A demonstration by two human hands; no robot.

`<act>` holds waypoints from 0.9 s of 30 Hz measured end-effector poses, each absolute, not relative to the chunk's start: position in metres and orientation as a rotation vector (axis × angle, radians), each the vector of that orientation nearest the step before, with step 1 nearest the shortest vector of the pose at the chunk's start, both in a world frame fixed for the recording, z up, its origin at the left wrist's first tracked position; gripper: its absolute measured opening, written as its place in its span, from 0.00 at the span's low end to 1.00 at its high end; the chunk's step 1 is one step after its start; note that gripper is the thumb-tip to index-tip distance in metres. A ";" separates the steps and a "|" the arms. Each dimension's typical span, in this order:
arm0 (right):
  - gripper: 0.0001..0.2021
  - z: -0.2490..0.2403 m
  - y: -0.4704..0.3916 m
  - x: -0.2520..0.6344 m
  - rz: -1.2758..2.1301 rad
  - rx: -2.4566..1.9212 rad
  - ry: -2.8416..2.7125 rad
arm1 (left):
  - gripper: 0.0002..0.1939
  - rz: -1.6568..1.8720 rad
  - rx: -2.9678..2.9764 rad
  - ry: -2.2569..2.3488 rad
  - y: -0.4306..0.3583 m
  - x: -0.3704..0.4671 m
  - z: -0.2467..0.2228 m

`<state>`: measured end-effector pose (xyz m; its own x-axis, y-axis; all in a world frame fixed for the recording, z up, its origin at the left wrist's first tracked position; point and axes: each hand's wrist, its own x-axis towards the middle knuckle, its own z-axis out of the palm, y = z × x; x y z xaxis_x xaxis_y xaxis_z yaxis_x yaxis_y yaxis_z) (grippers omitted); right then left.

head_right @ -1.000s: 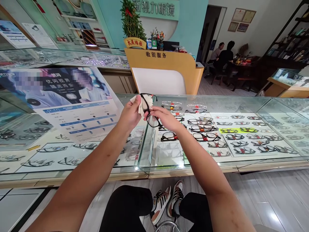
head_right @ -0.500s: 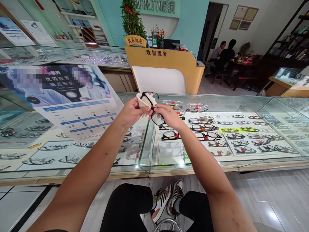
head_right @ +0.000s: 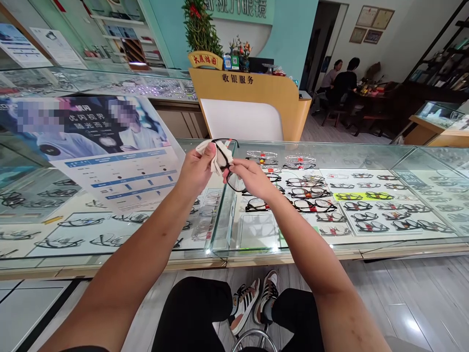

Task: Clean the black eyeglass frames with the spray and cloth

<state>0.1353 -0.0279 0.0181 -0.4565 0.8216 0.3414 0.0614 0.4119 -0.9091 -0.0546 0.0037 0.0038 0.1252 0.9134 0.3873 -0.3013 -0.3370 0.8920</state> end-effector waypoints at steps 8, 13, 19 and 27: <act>0.16 0.020 -0.023 0.142 1.129 -0.797 -1.720 | 0.33 1.236 1.337 0.525 0.007 -0.063 0.008; 0.14 0.016 -0.024 0.135 1.160 -0.771 -1.717 | 0.38 1.264 1.355 0.520 -0.002 -0.053 0.012; 0.16 0.016 -0.028 0.132 1.170 -0.725 -1.803 | 0.34 1.406 1.342 0.591 -0.001 -0.047 0.005; 0.16 0.018 -0.021 0.143 1.207 -0.797 -1.704 | 0.28 1.205 1.323 0.533 0.007 -0.067 0.009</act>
